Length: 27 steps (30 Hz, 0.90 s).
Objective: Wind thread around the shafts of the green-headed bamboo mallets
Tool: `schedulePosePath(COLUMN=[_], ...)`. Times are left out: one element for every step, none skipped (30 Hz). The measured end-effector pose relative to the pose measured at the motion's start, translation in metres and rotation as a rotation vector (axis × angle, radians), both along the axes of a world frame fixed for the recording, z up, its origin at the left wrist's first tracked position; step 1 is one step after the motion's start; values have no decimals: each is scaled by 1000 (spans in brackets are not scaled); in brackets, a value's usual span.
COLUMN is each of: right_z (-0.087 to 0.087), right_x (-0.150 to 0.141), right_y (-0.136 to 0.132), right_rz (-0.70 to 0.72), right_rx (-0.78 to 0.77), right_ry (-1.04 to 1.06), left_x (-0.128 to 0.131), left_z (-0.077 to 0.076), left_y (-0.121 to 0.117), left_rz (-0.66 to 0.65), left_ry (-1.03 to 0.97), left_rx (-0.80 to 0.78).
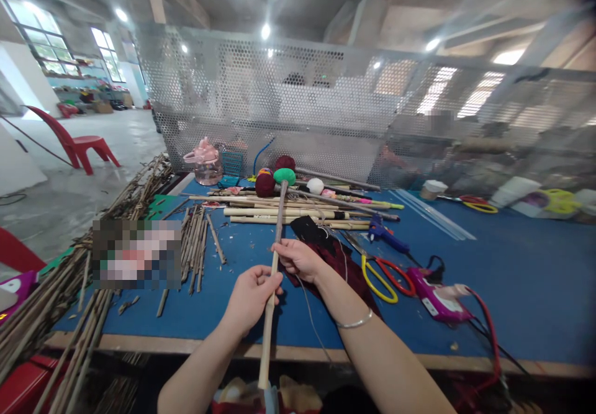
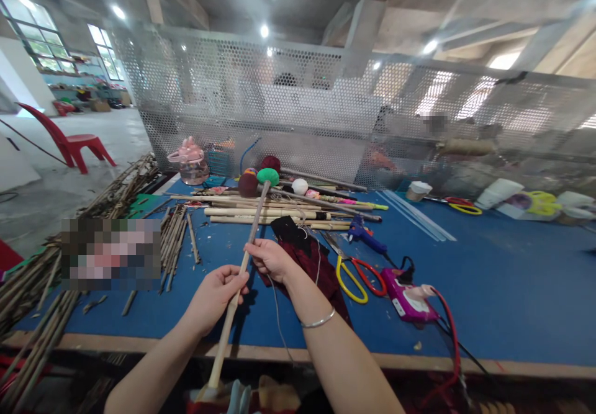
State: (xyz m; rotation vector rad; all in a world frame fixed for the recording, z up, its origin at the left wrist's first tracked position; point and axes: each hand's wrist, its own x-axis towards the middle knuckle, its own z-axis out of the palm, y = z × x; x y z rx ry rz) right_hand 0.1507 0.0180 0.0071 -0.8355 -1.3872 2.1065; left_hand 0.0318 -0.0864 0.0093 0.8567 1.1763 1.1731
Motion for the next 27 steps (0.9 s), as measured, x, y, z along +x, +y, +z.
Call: schedulePosePath(right_z=[1, 3, 4, 4, 5, 4, 3, 2, 2, 1, 1, 1, 1, 2, 3, 4, 5, 5, 5, 5, 4, 3, 2, 1, 0, 0, 0], right_x=[0, 0, 1, 1, 1, 1, 1, 1, 0, 0, -1, -1, -1, -1, -1, -1, -1, 0, 0, 0, 0, 0, 0, -1, -1, -1, -2], right_y=[-1, -1, -2, -2, -2, -2, -2, -1, -1, -1, -1, -1, -1, -2, -2, -2, -2, -3, -3, -3, -2, -2, -2, -2, -2, -2, -2], right_rz=[6, 15, 25, 34, 38, 36, 30, 22, 15, 9, 6, 6, 10, 17, 28, 40, 49, 56, 56, 50, 40, 28, 17, 9, 6, 6, 9], right_rx=[-5, -10, -14, -15, -13, -7, 1, 8, 13, 17, 19, 17, 13, 6, -5, -17, -28, -35, -37, -35, -29, -22, -13, -5, 1, 4, 5], right_ry=[16, 34, 50, 61, 62, 54, 38, 19, 1, -13, -19, -17, -9, 5, 22, 41, 56, 67, 70, 66, 57, 45, 33, 22, 13, 11, 14], left_x=[0, 0, 0, 0, 0, 0, 0, -1, -1, -2, -2, -3, -3, -4, -4, -4, -4, -4, -4, -4, -4, -4, -5, -6, -6, -7, -8], left_z=[2, 4, 6, 7, 8, 8, 7, 5, 3, 1, -1, -2, -2, -2, 0, 1, 3, 5, 6, 7, 7, 6, 5, 3, 2, 0, 0], left_y=[0, -1, -3, -4, -6, -6, -6, -6, -5, -3, -2, -1, 0, 1, 0, 0, -1, -3, -4, -4, -4, -4, -4, -3, -2, -1, 0], left_rz=[-3, -12, -24, -38, -54, -66, -68, -60, -42, -19, 5, 23, 33, 34, 27, 15, -1, -20, -41, -59, -69, -70, -60, -41, -18, 3, 12], left_ry=[-58, -129, -198, -253, -285, -290, -270, -227, -168, -100, -37, 8, 30, 21, -14, -64, -116, -158, -182, -183, -161, -118, -60, 6, 72, 125, 151], left_rx=[-27, -59, -88, -113, -135, -149, -150, -135, -104, -69, -39, -20, -15, -23, -38, -53, -68, -84, -103, -120, -126, -115, -87, -46, -2, 33, 46])
